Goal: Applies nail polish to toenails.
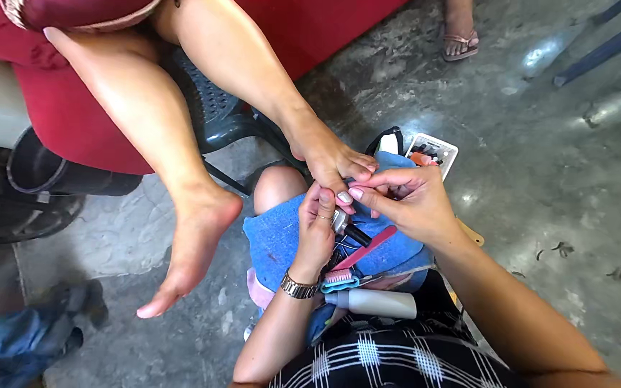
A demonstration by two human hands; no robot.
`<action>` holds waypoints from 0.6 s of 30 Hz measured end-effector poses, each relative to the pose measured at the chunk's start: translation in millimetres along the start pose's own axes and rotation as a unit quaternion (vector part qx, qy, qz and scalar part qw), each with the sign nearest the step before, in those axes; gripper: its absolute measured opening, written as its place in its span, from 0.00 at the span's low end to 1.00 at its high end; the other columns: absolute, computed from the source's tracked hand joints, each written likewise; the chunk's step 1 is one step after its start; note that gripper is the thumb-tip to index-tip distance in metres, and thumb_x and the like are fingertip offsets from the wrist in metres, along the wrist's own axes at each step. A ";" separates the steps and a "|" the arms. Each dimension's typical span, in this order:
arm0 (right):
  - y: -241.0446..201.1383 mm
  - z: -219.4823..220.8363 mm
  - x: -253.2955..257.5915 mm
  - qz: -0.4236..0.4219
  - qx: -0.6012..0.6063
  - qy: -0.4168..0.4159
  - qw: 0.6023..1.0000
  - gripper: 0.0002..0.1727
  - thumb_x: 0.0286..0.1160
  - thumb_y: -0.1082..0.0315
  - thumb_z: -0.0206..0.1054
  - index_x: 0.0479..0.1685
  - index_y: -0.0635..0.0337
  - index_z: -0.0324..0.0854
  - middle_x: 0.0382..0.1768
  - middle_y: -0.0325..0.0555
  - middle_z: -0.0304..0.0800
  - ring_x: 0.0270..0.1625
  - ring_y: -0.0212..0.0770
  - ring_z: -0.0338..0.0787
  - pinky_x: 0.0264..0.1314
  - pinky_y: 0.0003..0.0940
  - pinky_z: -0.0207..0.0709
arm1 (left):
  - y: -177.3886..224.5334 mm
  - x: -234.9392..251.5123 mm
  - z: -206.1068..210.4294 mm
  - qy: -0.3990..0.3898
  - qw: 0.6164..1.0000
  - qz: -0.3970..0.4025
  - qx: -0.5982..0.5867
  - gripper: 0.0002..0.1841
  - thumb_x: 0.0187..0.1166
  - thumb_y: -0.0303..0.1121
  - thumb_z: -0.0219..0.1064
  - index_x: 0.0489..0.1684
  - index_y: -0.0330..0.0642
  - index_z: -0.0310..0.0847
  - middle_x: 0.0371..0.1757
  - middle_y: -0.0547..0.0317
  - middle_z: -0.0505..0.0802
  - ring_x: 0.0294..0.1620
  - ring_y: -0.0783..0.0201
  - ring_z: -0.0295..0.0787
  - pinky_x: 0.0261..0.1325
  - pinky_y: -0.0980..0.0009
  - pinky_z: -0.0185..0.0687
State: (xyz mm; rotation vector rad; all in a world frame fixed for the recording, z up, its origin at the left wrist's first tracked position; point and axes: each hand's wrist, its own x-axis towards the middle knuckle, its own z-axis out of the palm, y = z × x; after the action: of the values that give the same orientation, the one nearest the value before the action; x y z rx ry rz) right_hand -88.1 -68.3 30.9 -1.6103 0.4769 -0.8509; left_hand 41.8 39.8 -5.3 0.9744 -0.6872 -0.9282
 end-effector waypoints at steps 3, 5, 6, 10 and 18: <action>-2.6 0.1 0.8 0.008 -0.015 0.005 1.000 0.03 0.66 0.75 0.79 0.36 0.62 0.93 0.19 0.34 0.89 0.16 0.23 0.83 0.17 0.16 0.79 | -0.2 0.3 -0.8 -0.004 1.000 0.004 0.001 0.17 0.89 0.51 0.55 0.47 0.51 0.83 0.32 0.66 0.88 0.25 0.78 0.82 0.25 0.84 0.78; -4.0 0.7 1.5 0.005 -0.034 0.012 0.999 0.03 0.64 0.74 0.80 0.34 0.60 0.93 0.19 0.32 0.88 0.16 0.22 0.83 0.17 0.16 0.79 | -0.4 0.6 -1.8 -0.007 1.000 0.006 0.002 0.17 0.90 0.51 0.54 0.47 0.51 0.83 0.32 0.66 0.88 0.25 0.78 0.82 0.26 0.83 0.79; -4.7 0.9 2.1 0.000 -0.048 0.017 0.999 0.03 0.64 0.73 0.80 0.33 0.60 0.93 0.18 0.31 0.88 0.16 0.22 0.82 0.17 0.16 0.79 | -0.4 0.6 -2.1 -0.008 1.000 0.006 0.003 0.17 0.89 0.51 0.55 0.48 0.51 0.83 0.32 0.66 0.88 0.25 0.78 0.82 0.26 0.83 0.79; -2.4 2.1 4.4 -0.060 -0.120 0.041 0.990 0.04 0.61 0.69 0.80 0.28 0.60 0.92 0.18 0.31 0.85 0.19 0.18 0.79 0.20 0.13 0.72 | 0.8 0.7 -2.0 -0.008 1.000 0.004 0.006 0.16 0.90 0.51 0.55 0.47 0.51 0.82 0.32 0.65 0.88 0.25 0.77 0.82 0.25 0.84 0.78; 10.2 2.8 4.7 -0.266 -0.236 0.086 0.931 0.07 0.65 0.71 0.79 0.25 0.67 0.90 0.20 0.44 0.88 0.22 0.26 0.82 0.26 0.18 0.75 | 1.6 0.4 -1.3 -0.009 1.000 -0.003 0.005 0.18 0.90 0.52 0.54 0.45 0.51 0.83 0.32 0.65 0.88 0.25 0.76 0.83 0.27 0.82 0.80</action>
State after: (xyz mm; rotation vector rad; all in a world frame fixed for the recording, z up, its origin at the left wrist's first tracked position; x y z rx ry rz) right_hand -81.4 -72.1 22.2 -2.1706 0.3857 -1.3682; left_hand 43.6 40.4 -4.4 0.9783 -0.7034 -0.9413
